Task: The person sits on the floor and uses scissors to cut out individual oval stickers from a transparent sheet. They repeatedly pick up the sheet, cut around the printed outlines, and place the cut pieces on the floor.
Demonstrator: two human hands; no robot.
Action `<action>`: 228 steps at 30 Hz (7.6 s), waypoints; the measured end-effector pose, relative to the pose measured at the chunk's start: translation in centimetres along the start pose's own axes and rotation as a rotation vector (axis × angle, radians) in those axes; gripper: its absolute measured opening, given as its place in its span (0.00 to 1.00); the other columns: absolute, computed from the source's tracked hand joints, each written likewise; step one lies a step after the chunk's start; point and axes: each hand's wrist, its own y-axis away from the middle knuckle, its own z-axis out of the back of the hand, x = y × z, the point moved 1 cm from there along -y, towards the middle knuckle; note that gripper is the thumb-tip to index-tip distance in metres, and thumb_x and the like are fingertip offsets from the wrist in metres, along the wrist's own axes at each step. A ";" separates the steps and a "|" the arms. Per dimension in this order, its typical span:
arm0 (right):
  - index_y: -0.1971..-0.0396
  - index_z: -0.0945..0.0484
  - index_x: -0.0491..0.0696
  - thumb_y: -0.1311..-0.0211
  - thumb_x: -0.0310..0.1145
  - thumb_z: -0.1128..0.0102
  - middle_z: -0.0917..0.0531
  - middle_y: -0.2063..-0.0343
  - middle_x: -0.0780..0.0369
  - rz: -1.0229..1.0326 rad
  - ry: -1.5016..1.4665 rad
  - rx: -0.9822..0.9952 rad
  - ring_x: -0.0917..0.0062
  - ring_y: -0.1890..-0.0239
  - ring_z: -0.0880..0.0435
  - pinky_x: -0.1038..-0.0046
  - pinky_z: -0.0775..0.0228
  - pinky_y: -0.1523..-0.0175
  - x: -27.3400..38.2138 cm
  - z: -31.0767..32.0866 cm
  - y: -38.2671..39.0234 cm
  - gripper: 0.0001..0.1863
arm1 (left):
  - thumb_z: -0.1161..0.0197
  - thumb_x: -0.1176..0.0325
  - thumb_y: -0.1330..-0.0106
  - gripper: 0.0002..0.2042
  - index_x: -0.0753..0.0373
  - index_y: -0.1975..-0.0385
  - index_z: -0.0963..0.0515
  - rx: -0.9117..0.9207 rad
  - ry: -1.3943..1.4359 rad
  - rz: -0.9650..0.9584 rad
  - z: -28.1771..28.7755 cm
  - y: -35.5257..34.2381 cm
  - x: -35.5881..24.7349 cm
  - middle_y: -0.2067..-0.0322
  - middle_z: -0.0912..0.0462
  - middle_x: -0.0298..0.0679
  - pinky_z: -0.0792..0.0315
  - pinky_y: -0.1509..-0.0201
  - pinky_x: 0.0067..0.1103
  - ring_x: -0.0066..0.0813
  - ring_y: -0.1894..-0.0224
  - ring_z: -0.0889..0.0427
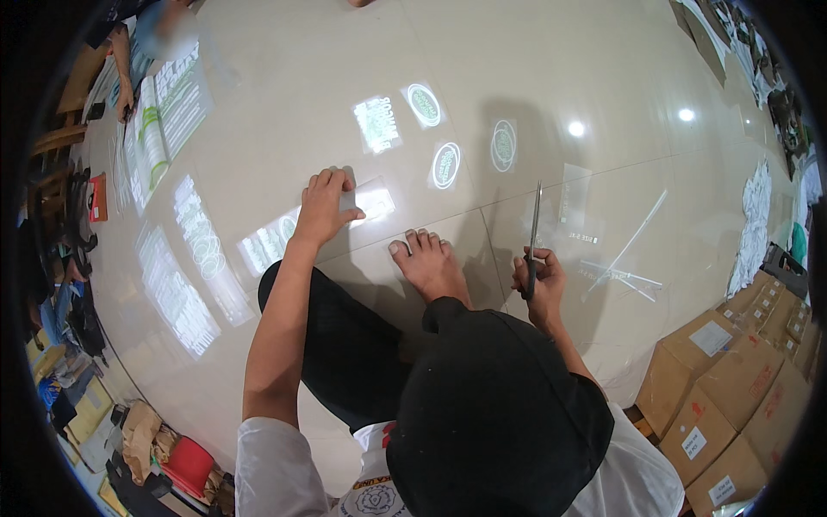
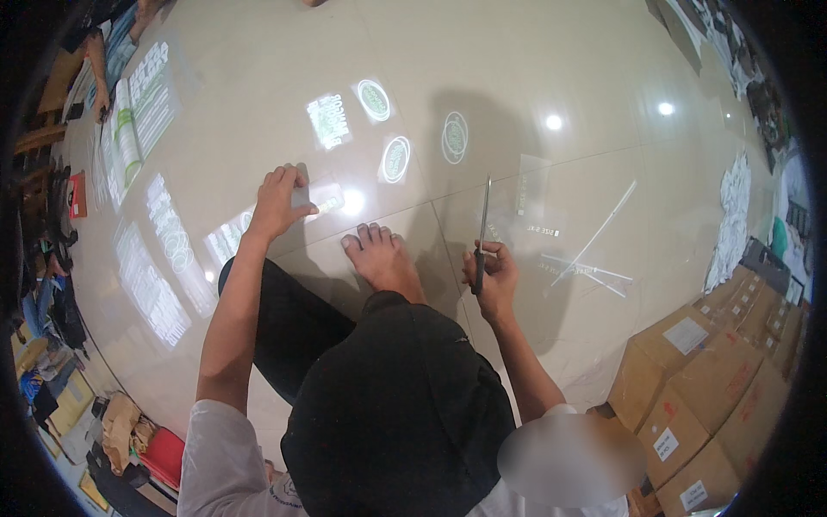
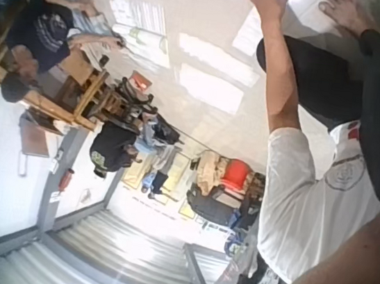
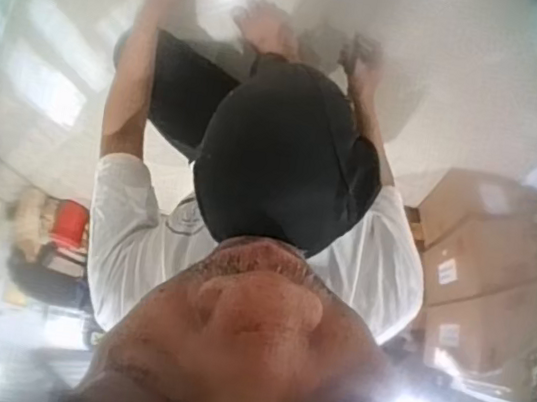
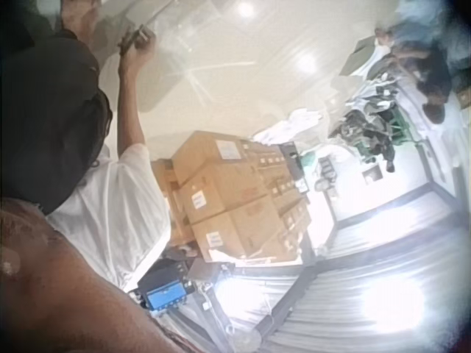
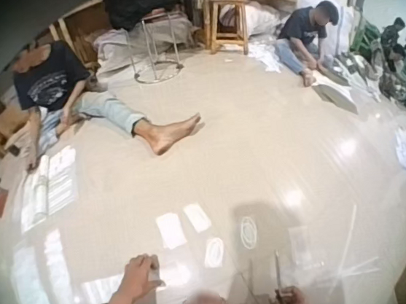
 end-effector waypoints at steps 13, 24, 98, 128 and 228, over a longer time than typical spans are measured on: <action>0.48 0.24 0.41 0.34 0.33 0.25 0.15 0.76 0.63 0.003 0.020 0.040 0.83 0.75 0.18 0.77 0.22 0.71 -0.2 -1.0 0.4 0.21 | 0.25 0.78 0.42 0.13 0.65 0.62 0.23 0.067 0.542 0.178 1.6 -0.2 2.3 0.68 0.13 0.37 0.25 0.51 0.26 0.25 0.62 0.17; 0.49 0.24 0.41 0.34 0.31 0.25 0.17 0.77 0.64 0.016 0.059 0.085 0.83 0.75 0.18 0.78 0.21 0.70 0.7 -1.6 0.0 0.20 | 0.24 0.75 0.40 0.10 0.68 0.60 0.14 -0.068 0.484 0.128 2.0 -0.1 3.8 0.68 0.12 0.37 0.24 0.51 0.26 0.27 0.63 0.17; 0.45 0.26 0.43 0.38 0.30 0.23 0.19 0.70 0.68 0.135 -0.169 0.338 0.86 0.67 0.21 0.79 0.26 0.60 2.8 0.0 4.4 0.25 | 0.59 0.57 0.13 0.25 0.58 0.22 0.42 0.027 2.133 0.202 -6.2 0.6 -26.0 0.27 0.31 0.43 0.29 0.27 0.36 0.42 0.28 0.27; 0.45 0.25 0.43 0.34 0.30 0.27 0.19 0.70 0.66 0.078 -0.129 0.314 0.85 0.70 0.18 0.81 0.21 0.64 3.6 -0.7 4.3 0.22 | 0.53 0.56 0.15 0.25 0.61 0.25 0.39 0.014 2.268 0.198 -7.0 2.2 -25.2 0.32 0.26 0.41 0.29 0.26 0.39 0.37 0.32 0.24; 0.53 0.23 0.44 0.33 0.35 0.26 0.18 0.78 0.66 -0.057 -0.228 -0.089 0.85 0.81 0.23 0.81 0.32 0.76 0.2 2.5 4.5 0.17 | 0.54 0.57 0.15 0.23 0.60 0.26 0.38 0.521 2.218 0.335 -15.5 2.7 -26.9 0.32 0.26 0.44 0.30 0.26 0.45 0.46 0.32 0.23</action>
